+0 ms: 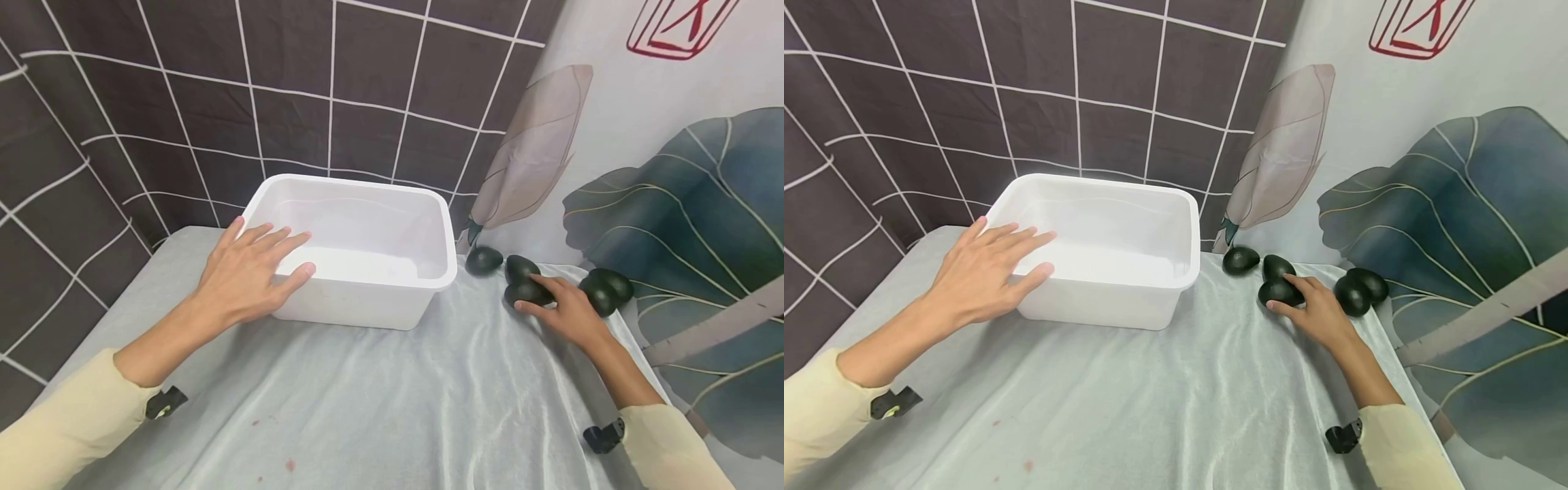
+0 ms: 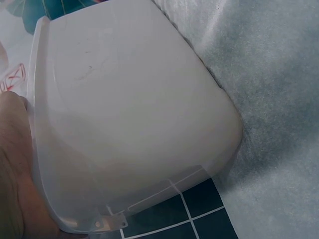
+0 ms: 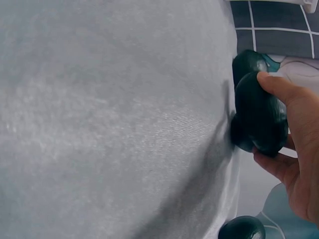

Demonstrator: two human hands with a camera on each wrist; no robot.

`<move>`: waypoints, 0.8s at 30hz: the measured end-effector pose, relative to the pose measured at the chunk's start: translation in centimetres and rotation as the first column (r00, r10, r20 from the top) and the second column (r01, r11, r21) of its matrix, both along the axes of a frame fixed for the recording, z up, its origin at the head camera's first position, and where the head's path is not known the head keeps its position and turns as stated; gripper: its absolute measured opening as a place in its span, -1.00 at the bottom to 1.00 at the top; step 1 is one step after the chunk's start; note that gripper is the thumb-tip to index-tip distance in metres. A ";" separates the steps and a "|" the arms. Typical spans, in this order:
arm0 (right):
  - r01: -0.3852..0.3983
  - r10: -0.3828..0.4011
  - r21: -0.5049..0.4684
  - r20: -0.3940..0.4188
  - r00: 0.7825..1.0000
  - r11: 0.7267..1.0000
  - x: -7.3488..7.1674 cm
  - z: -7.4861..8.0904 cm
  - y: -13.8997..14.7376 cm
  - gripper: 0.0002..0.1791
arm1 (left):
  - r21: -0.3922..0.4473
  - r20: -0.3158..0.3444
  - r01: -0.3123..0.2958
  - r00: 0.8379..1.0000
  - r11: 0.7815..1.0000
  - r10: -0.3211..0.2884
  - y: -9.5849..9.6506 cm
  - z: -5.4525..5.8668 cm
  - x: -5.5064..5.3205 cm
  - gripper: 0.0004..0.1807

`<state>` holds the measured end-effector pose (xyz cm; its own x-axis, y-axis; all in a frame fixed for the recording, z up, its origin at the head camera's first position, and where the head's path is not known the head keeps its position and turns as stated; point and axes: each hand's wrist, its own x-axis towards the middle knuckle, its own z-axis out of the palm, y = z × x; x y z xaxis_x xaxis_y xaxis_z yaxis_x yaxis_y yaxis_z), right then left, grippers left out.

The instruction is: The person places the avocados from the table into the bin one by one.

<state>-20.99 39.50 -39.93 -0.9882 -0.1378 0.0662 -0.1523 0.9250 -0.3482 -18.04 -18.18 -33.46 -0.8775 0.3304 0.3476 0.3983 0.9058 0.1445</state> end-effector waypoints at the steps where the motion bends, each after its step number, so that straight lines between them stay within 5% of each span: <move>1: 0.000 0.000 0.002 0.001 1.000 1.000 0.0 0.1 0.0 0.03 | 0.001 0.002 -0.001 1.000 1.000 0.001 0.0 0.0 0.0 -0.31; 24: -0.004 0.003 -0.008 -0.045 0.999 1.000 -0.4 1.0 -0.8 0.00 | 0.007 -0.042 -0.008 0.999 1.000 0.008 0.0 -0.2 -0.1 -0.28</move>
